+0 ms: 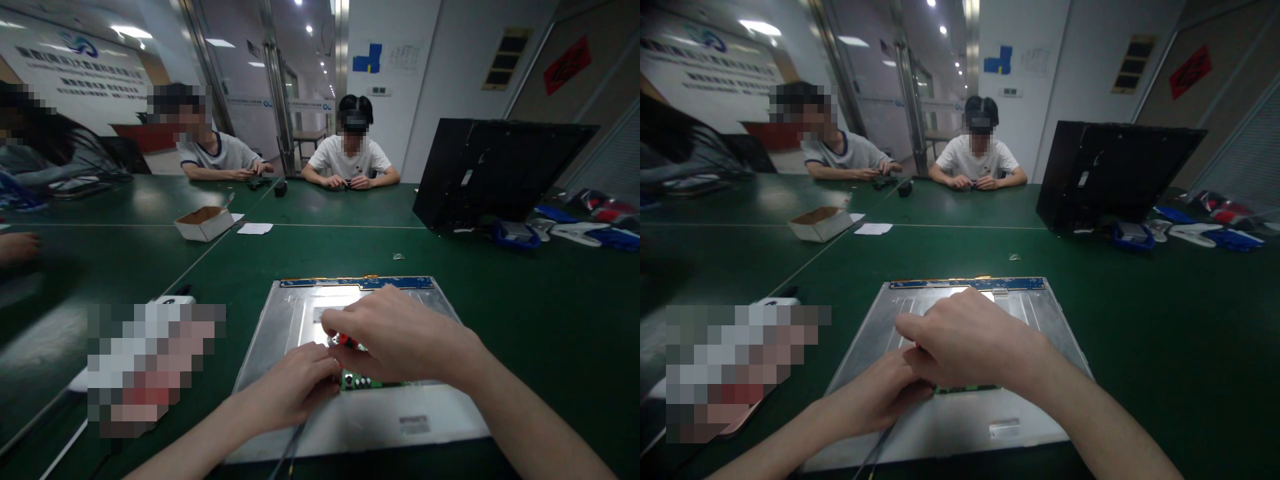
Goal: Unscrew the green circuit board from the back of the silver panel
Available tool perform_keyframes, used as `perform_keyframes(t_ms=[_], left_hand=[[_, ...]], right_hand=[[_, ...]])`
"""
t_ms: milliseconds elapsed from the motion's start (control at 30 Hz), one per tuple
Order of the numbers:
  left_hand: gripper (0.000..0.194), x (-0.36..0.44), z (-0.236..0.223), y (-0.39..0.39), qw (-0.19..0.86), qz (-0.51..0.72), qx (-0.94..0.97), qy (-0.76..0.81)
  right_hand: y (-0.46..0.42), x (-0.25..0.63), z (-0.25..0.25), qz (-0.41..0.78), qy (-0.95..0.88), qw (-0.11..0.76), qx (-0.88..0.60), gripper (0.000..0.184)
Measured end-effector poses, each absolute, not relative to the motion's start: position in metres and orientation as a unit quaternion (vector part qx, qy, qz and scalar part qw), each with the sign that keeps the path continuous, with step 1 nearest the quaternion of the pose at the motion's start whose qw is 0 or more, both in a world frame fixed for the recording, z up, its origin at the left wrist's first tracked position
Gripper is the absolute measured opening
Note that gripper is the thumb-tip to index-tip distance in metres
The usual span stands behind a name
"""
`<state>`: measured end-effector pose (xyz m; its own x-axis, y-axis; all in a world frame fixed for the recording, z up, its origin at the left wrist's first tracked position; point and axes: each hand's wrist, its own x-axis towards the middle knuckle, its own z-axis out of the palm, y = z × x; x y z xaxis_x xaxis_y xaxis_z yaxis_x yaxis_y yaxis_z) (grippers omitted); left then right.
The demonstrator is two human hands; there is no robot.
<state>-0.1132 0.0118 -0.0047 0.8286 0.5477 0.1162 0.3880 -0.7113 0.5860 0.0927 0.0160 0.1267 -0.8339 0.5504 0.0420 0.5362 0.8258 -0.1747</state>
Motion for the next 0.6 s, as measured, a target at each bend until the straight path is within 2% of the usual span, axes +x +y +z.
perform_keyframes(t_ms=[133, 367, 600], left_hand=[[0.017, -0.1129, -0.0008, 0.0114, 0.288, 0.144, 0.913, 0.251], [0.025, -0.1138, 0.0045, 0.0103, 0.291, 0.142, 0.913, 0.248], [0.018, -0.1123, 0.0058, 0.0103, 0.296, 0.154, 0.911, 0.243]], right_hand=[[0.0141, 0.0964, 0.1280, 0.100, -0.957, 0.062, -0.264, 0.020], [0.0165, 0.0942, 0.1261, 0.091, -0.950, 0.045, -0.294, 0.010], [0.0138, 0.0955, 0.1263, 0.111, -0.958, 0.055, -0.259, 0.017]])
